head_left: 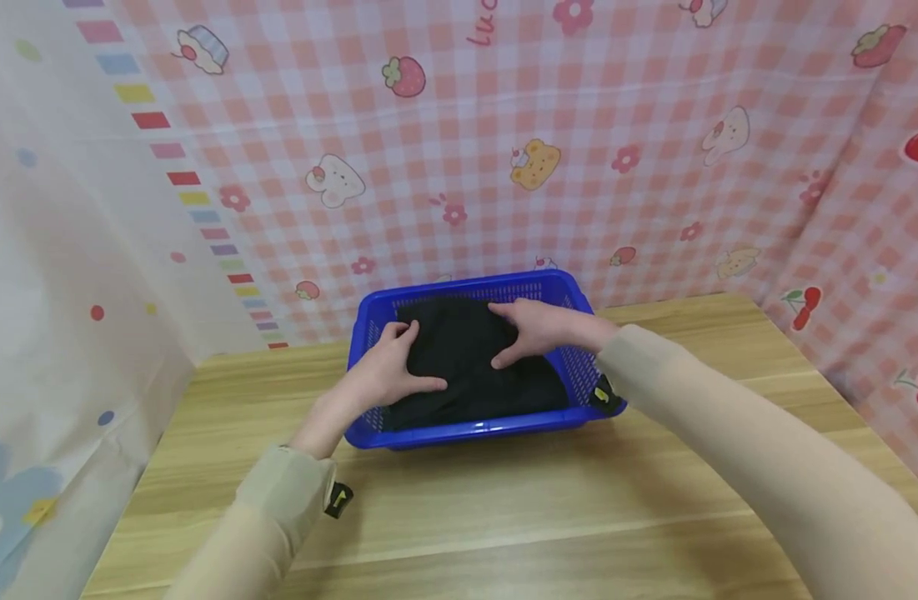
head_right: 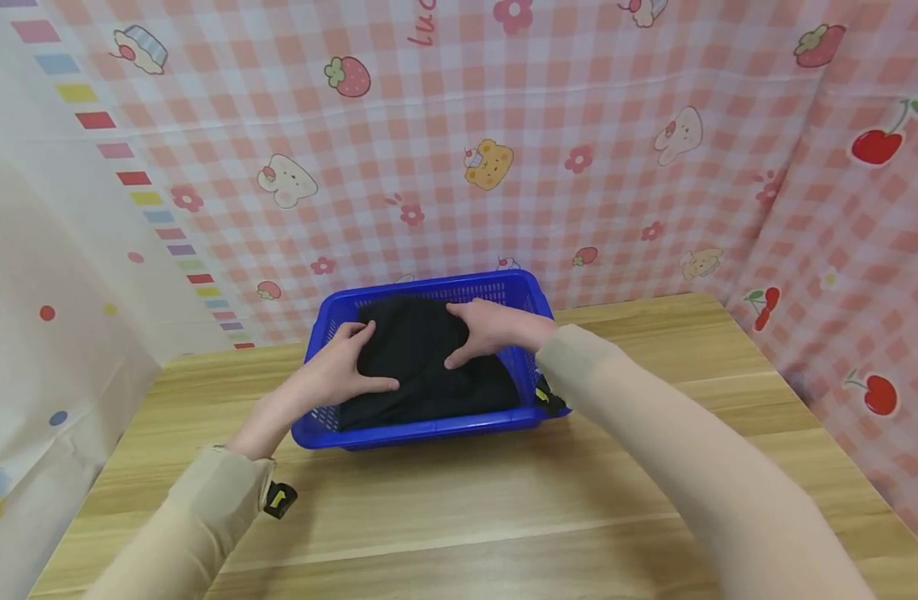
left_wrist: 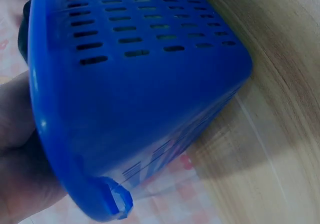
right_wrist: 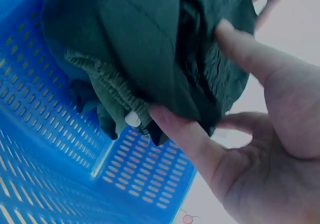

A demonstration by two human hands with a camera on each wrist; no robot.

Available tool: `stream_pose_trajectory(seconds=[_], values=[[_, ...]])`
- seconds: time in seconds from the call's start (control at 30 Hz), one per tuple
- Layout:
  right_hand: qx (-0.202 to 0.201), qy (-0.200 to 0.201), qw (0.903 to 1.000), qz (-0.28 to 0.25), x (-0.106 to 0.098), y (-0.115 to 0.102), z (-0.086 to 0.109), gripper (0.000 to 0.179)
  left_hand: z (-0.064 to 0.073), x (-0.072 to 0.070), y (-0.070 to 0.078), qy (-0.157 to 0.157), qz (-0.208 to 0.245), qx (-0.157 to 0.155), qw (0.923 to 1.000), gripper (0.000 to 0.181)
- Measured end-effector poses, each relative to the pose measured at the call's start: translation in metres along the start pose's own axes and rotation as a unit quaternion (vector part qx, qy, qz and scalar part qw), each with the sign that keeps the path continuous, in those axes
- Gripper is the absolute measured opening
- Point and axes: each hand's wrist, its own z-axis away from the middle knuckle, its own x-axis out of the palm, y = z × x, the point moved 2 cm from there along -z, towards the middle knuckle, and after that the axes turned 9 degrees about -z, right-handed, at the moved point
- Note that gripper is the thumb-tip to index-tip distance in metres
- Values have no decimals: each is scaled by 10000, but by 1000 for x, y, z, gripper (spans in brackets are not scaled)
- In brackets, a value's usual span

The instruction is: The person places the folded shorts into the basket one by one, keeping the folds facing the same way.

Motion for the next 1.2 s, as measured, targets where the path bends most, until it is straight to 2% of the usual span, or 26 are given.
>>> stream_pose_trajectory(seconds=[0.07, 0.17, 0.37, 0.57, 0.77, 1.07, 1.2], values=[[-33, -198, 9998, -93, 0, 3, 0, 102, 0, 3, 1, -150, -113, 5, 9998, 111], [128, -482, 9987, -90, 1, 3, 0, 110, -1, 8, 3, -203, -289, 16, 9994, 111], [573, -851, 9943, 281, 5, 1, -1, 118, -5, 17, 6, -120, -476, 62, 9988, 108], [788, -1054, 9906, 387, 11, 3, -1, 117, -6, 27, 9, -8, -996, 112, 9950, 101], [805, -1064, 9900, 449, 16, 0, -3, 118, -5, 33, 9, 7, -1125, 103, 9936, 96], [883, -754, 9928, 290, 22, 1, 3, 120, -5, 36, 11, 137, -1028, 37, 9946, 97], [870, -738, 9928, 360, 25, -2, 4, 121, -4, 41, 10, 188, -1034, 27, 9945, 97]])
